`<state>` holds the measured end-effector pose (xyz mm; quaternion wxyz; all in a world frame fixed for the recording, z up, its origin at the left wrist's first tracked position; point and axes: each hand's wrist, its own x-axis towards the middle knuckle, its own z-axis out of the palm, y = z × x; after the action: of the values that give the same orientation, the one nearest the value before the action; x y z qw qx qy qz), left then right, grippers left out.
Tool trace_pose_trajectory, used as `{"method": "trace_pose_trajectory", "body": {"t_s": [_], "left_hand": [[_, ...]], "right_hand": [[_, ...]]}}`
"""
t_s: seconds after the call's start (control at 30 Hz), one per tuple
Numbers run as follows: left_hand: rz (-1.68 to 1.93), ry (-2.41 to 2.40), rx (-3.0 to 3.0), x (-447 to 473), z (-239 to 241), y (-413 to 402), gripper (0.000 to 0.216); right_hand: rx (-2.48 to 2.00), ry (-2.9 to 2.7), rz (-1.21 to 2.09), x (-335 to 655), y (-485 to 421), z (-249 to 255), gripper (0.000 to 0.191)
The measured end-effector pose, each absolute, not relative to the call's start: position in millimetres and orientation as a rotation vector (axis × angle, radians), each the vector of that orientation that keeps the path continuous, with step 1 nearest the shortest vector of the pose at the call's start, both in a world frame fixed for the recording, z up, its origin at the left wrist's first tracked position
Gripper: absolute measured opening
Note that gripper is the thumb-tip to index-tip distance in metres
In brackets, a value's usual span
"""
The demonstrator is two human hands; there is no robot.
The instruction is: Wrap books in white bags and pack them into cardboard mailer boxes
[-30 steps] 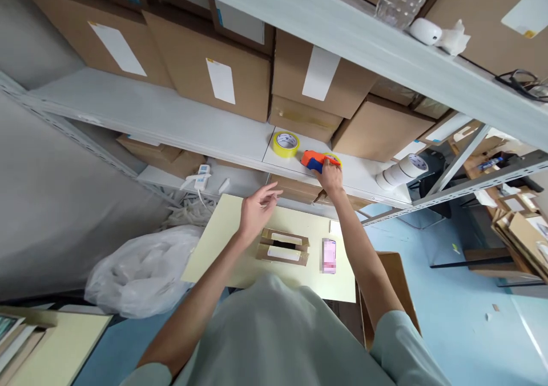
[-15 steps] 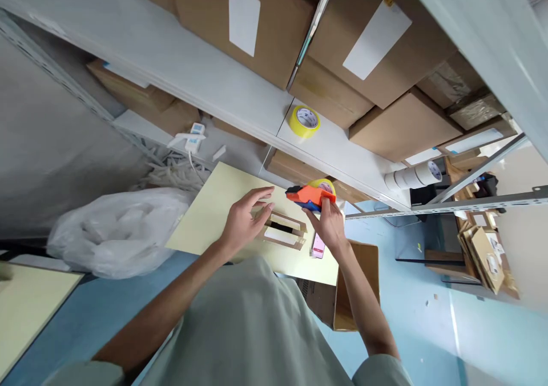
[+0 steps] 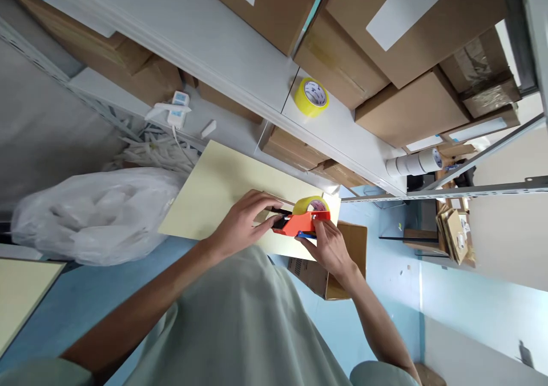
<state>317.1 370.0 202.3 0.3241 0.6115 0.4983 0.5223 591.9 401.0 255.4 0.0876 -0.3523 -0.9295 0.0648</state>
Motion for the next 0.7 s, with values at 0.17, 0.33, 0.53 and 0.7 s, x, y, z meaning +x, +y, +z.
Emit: {"method": "trace_pose_trajectory", "body": {"t_s": [0.17, 0.33, 0.53, 0.7], "left_hand": [[1.279, 1.197, 1.529, 310, 190, 362, 0.024], [1.215, 1.104, 1.294, 309, 174, 352, 0.028], [0.99, 1.055, 0.954, 313, 140, 341, 0.053], [0.909, 1.044, 0.784, 323, 121, 330, 0.064]], "right_hand": [[-1.093, -2.831, 0.244, 590, 392, 260, 0.04], [-1.397, -2.831, 0.463, 578, 383, 268, 0.057], [-1.978, -2.851, 0.896, 544, 386, 288, 0.061], [-2.174, -2.97, 0.968, 528, 400, 302, 0.066]]}}
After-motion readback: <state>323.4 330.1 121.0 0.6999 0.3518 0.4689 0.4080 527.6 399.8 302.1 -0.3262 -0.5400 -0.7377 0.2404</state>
